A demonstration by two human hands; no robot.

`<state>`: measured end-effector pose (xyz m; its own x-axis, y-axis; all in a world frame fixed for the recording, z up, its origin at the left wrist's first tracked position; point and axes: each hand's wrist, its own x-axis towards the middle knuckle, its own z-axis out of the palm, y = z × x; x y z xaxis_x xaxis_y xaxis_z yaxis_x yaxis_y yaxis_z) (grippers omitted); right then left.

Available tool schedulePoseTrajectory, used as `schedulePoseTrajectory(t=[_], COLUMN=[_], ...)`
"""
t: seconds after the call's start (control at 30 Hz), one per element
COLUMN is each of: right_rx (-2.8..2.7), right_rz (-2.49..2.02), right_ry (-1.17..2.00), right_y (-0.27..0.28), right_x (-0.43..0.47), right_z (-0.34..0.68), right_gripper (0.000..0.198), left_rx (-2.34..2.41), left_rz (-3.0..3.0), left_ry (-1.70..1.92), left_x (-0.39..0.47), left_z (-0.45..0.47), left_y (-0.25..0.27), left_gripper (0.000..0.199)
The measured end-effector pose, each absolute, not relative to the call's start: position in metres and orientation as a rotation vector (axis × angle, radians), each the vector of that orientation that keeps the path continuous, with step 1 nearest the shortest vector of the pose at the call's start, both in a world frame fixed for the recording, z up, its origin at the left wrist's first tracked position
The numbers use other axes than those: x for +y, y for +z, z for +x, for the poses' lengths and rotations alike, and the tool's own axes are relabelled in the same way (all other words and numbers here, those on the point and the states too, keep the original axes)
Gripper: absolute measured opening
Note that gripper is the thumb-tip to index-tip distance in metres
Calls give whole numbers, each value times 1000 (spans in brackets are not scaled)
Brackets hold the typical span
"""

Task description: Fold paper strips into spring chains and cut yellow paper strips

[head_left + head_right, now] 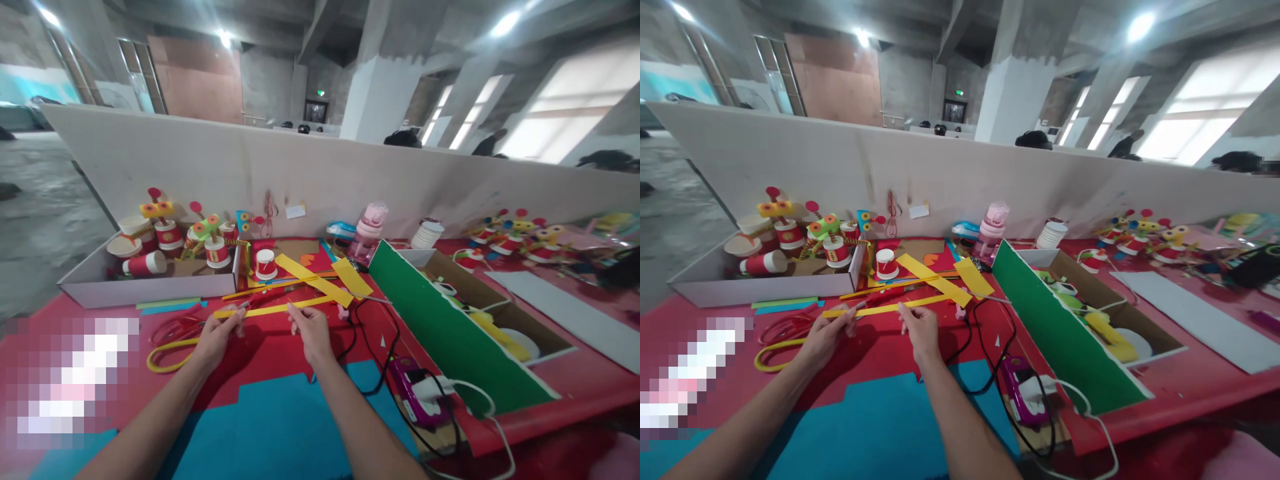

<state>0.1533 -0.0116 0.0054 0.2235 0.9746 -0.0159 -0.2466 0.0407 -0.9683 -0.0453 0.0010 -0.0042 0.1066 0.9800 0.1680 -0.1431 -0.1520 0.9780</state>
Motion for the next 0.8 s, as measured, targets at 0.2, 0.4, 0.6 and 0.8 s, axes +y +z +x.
schedulePoseTrajectory(t=[0.2,0.4,0.6,0.8], right_rx=[-826,-799,-896,-849], right_rz=[-1075,-1022,-1034,-1061], right_ry=[1153,1222,1177,1024], right_y=[4,-1,-1,-3], right_x=[-11,-20,-27,-19], right_z=[161,130,119,146], right_gripper=[37,35,35,33], left_rx=[881,841,983,1043], left_rz=[1172,1236,1373,1431], left_ry=[1263,1210,1188,1230], left_x=[0,-3,-6,-5], left_z=[-45,-40,-37,-41], left_y=[-1,-4,1,4], left_gripper=[35,31,34,35])
